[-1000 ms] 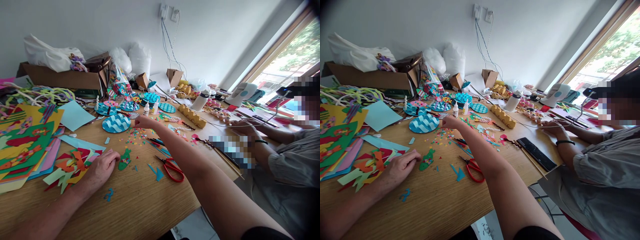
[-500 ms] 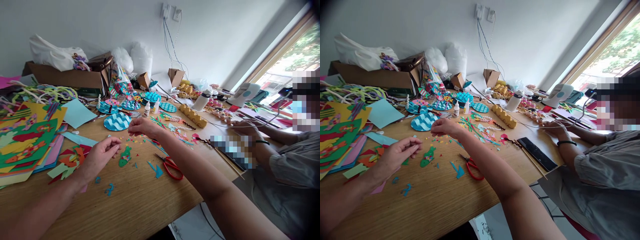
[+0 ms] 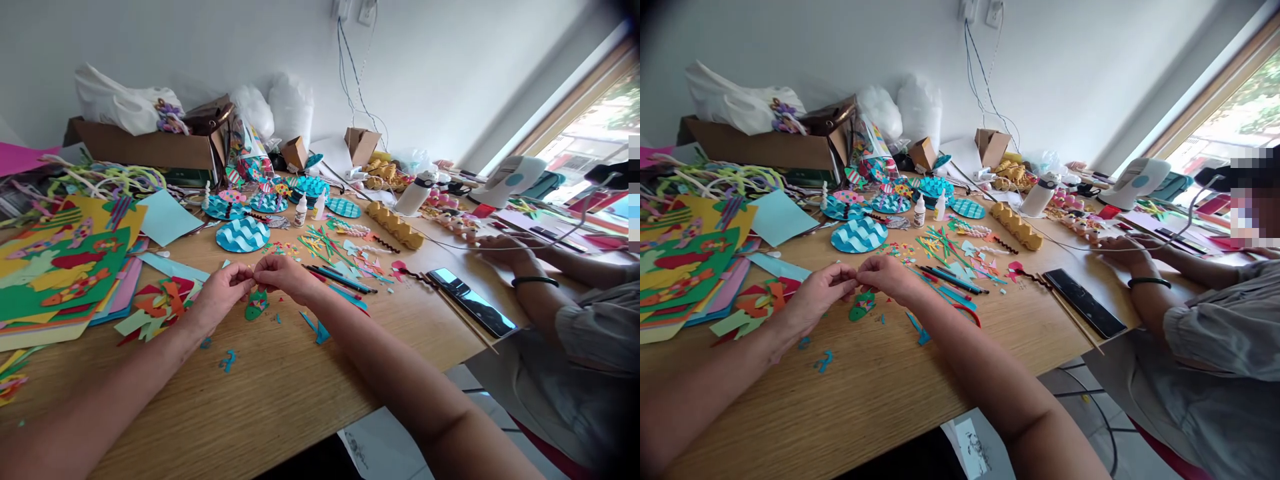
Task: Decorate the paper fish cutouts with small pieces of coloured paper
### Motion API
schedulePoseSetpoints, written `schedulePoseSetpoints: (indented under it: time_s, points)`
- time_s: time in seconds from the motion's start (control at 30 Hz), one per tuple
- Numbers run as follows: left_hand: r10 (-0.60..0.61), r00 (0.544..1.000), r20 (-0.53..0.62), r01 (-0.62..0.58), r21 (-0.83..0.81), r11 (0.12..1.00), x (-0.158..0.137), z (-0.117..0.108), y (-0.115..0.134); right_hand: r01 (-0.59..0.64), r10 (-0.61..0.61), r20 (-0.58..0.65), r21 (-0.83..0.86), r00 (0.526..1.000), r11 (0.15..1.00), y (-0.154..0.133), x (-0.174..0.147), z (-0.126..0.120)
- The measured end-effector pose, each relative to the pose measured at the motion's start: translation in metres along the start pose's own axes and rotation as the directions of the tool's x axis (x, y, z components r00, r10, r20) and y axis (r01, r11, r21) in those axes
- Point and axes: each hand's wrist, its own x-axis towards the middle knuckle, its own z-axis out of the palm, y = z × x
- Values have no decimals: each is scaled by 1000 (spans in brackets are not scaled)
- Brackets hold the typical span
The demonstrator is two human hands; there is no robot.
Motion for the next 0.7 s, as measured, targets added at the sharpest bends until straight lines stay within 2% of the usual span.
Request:
schedulePoseSetpoints:
  time_s: [0.23,0.5,0.57,0.7]
  points:
    - [-17,1000,-1,17,11,1000,-3,2,-4,10,-10,-11,35,1000,999,9,-1,3]
    - [-82,997,-14,80,-104,991,-5,5,-3,17,-19,27,63,999,998,12,-2,-1]
    - [-107,994,-13,105,-121,987,-5,5,-4,27,-27,19,6,999,1000,12,-2,-3]
    - [-117,993,-27,113,-122,986,-5,3,-6,52,-63,-38,-251,997,967,10,-2,-1]
